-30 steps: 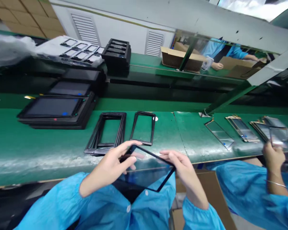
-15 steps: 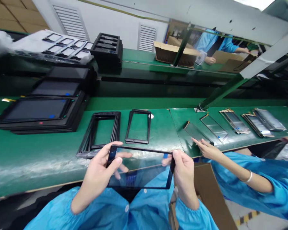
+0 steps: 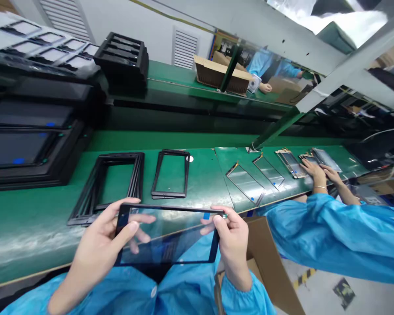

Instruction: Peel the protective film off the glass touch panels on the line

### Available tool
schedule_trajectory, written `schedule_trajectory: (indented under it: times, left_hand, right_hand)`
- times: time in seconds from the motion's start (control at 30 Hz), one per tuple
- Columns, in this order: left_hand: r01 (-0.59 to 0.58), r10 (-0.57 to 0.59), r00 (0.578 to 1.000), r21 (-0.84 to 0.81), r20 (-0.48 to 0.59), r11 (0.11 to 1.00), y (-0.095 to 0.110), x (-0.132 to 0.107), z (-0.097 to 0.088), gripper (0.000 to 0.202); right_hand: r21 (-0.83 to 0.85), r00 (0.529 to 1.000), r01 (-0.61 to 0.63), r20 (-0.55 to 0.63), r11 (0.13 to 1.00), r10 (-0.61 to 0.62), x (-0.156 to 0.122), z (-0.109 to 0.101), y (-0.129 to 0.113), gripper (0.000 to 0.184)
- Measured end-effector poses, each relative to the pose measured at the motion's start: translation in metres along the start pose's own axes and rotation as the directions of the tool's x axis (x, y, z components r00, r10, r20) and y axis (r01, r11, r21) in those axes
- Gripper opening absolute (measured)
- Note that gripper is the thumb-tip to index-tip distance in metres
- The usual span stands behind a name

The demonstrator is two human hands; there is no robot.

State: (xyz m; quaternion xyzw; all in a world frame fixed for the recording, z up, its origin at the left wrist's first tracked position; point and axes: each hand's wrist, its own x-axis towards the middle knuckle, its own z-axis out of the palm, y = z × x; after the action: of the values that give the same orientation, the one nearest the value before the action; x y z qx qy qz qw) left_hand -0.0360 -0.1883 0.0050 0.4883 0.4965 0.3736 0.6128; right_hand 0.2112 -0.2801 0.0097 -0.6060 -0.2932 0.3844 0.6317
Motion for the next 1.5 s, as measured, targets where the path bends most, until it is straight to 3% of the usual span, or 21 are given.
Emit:
schedule_trajectory:
  times: [0.07,0.13,0.23,0.27,0.33,0.43,0.63,0.87,0.97,1.07,1.1,1.17,1.23,1.3,1.37,1.5]
  left_hand:
    - [-0.090,0.081,0.994,0.114,0.079,0.989,0.000,0.003,-0.007,0.047]
    - [-0.287,0.252,0.956,0.322,0.148,0.902,0.006,0.007,-0.011,0.044]
    - [-0.599,0.474,0.799,0.566,0.370,0.567,0.023,0.015,-0.008,0.038]
    - [-0.669,0.487,0.741,0.574,0.463,0.472,0.029,0.018,-0.005,0.033]
    - [-0.758,0.471,0.652,0.527,0.594,0.385,0.038,0.025,0.002,0.024]
    - [-0.787,0.459,0.616,0.473,0.641,0.396,0.042,0.031,0.008,0.026]
    - [-0.715,0.398,0.696,0.520,0.598,0.468,0.039,0.028,0.009,0.028]
    - [-0.668,0.207,0.708,0.545,0.676,0.507,0.038,0.024,0.025,0.034]
    - [-0.649,0.153,0.690,0.510,0.708,0.565,0.040,0.028,0.027,0.034]
    - [-0.612,0.147,0.684,0.453,0.714,0.649,0.040,0.031,0.027,0.039]
    - [-0.571,0.135,0.699,0.436,0.702,0.696,0.039,0.032,0.027,0.040]
    - [-0.407,0.080,0.774,0.397,0.628,0.823,0.035,0.030,0.026,0.040]
    - [-0.181,0.003,0.866,0.308,0.501,0.934,0.029,0.026,0.026,0.042]
    - [-0.013,-0.056,0.923,0.178,0.380,0.984,0.021,0.020,0.025,0.049]
    - [0.057,-0.073,0.953,0.062,0.296,0.996,0.013,0.014,0.025,0.054]
    - [0.067,-0.056,0.982,-0.059,0.180,0.996,0.002,0.006,0.028,0.055]
  right_hand:
    - [-0.007,1.000,0.005,-0.009,1.000,-0.005,-0.002,-0.002,0.000,0.031]
    - [-0.026,1.000,0.007,-0.024,1.000,-0.008,-0.004,-0.005,0.002,0.029]
    - [-0.070,0.999,0.007,-0.035,0.997,-0.010,-0.007,-0.009,0.006,0.026]
    - [-0.085,0.999,0.007,-0.031,0.996,-0.010,-0.007,-0.009,0.006,0.026]
    - [-0.105,1.000,0.004,-0.022,0.994,-0.006,-0.008,-0.009,0.007,0.026]
    - [-0.117,1.000,-0.015,-0.021,0.993,0.013,-0.009,-0.007,0.008,0.027]
    - [-0.105,0.999,-0.049,-0.018,0.993,0.048,-0.008,-0.005,0.009,0.028]
    - [-0.106,0.991,-0.065,0.107,0.992,0.076,-0.006,0.011,0.013,0.027]
    - [-0.112,0.983,-0.069,0.163,0.991,0.087,-0.003,0.019,0.014,0.026]
    - [-0.075,0.950,-0.074,0.297,0.994,0.093,0.005,0.024,0.011,0.027]
    - [-0.049,0.937,-0.083,0.338,0.995,0.094,0.008,0.025,0.009,0.031]
    - [0.015,0.926,-0.124,0.360,0.992,0.110,0.014,0.024,0.008,0.042]
    - [0.061,0.940,-0.175,0.309,0.983,0.148,0.019,0.021,0.009,0.048]
    - [0.074,0.954,-0.207,0.237,0.975,0.185,0.023,0.018,0.012,0.050]
    - [0.068,0.965,-0.204,0.183,0.977,0.189,0.024,0.017,0.017,0.050]
    - [0.040,0.979,-0.137,0.155,0.990,0.130,0.021,0.025,0.019,0.051]
